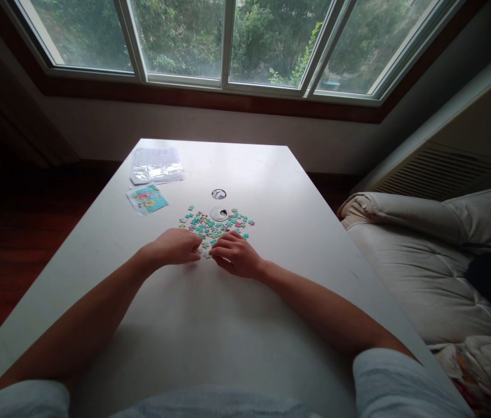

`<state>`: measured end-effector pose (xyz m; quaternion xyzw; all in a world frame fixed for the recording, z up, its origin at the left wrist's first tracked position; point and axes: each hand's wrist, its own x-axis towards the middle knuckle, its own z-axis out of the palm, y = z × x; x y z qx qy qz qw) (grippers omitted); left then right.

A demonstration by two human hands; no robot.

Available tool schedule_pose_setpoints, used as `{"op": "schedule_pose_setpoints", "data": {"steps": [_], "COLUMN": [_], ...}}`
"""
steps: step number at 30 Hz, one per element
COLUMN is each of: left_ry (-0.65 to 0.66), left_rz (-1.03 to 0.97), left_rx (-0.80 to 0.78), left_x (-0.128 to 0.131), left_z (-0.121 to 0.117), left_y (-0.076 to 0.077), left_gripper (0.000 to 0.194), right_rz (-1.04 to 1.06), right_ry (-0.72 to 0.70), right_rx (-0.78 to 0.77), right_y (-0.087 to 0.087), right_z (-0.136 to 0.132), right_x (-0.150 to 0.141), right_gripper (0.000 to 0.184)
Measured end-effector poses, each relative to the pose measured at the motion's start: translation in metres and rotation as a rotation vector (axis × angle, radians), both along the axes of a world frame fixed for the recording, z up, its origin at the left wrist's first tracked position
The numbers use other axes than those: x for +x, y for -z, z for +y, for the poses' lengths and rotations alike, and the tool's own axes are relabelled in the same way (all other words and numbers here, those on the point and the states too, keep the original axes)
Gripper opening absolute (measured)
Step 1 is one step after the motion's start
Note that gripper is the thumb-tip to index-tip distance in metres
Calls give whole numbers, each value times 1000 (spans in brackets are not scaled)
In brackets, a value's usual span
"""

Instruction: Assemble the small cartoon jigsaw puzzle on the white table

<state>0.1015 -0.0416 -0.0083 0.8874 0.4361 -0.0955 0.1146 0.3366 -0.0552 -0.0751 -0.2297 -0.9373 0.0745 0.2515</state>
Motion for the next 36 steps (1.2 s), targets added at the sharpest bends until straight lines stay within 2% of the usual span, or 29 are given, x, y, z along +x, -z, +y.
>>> {"op": "schedule_pose_setpoints", "data": {"steps": [4,10,15,21,26,31,36], "left_ry": [15,27,23,46,-10,-92,-87], "left_rz": [35,46,81,106,76,78,43], "left_rx": [59,72,84,43,199,242,232], "left_x": [10,17,16,8,9,11,6], "left_z": [-7,-11,-13,-10,-6,0,5], "left_y": [7,7,7,1,-1,11,24], "left_gripper": [16,6,10,18,17,6,9], "right_rz": [99,362,504,547,523,505,493], "right_ry": [84,327,497,462,457,440,444], "right_rx": [-28,-85,-111,-137,-131,-123,-141], "right_y": [3,7,6,8,11,15,16], "right_z": [5,27,39,40,40,41,42], "right_x": [5,22,30,27,28,28,27], "right_gripper": [20,21,21,18,16,16,16]}}
